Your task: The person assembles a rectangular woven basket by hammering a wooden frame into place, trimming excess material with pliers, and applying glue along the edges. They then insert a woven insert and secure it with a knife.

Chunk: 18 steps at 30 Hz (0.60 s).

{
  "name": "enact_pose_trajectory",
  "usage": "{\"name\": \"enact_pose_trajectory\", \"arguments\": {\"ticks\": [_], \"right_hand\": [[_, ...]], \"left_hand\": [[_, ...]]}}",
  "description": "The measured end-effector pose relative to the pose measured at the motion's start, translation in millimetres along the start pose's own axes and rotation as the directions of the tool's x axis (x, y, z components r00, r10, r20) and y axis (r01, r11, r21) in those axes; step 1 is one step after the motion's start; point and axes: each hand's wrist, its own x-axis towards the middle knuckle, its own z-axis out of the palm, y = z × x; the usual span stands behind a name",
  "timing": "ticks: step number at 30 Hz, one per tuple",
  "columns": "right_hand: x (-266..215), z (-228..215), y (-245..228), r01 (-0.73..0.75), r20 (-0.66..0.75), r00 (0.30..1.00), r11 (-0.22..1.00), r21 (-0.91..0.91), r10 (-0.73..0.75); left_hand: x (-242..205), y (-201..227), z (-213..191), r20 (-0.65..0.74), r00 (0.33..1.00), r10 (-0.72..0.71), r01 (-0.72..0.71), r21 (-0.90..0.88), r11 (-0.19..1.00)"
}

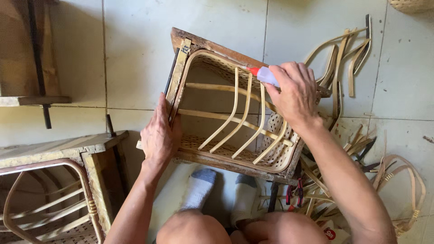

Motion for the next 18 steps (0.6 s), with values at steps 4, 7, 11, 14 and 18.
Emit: {"name": "enact_pose_trajectory", "arguments": {"ticks": [4, 7, 11, 14, 18], "right_hand": [[2, -8, -6, 0.015, 0.018, 1.0, 1.0, -0.022, -0.014], [3, -10, -8, 0.019, 0.027, 0.999, 0.999, -0.032, -0.018], [2, -9, -7, 0.009, 0.004, 1.0, 1.0, -0.022, -0.008], [-3, -6, -1, 0.012, 0.003, 1.0, 0.999, -0.033, -0.012], [-10, 5, 10, 0.028, 0.001, 1.0, 0.998, -0.062, -0.028]], "left_hand": [[-1, 2, -3, 0.019, 1.0, -0.002, 0.002, 0.006, 1.0], [-1, 3, -4, -0.006, 1.0, 0.025, -0.025, -0.014, 1.0], [0, 4, -5, -0.008, 1.0, 0.016, -0.016, 0.006, 1.0], [0, 5, -5, -0.006, 1.0, 0.006, -0.006, 0.014, 1.0], [0, 5, -4, 0.017, 1.0, -0.022, 0.021, 0.029, 0.999]]}}
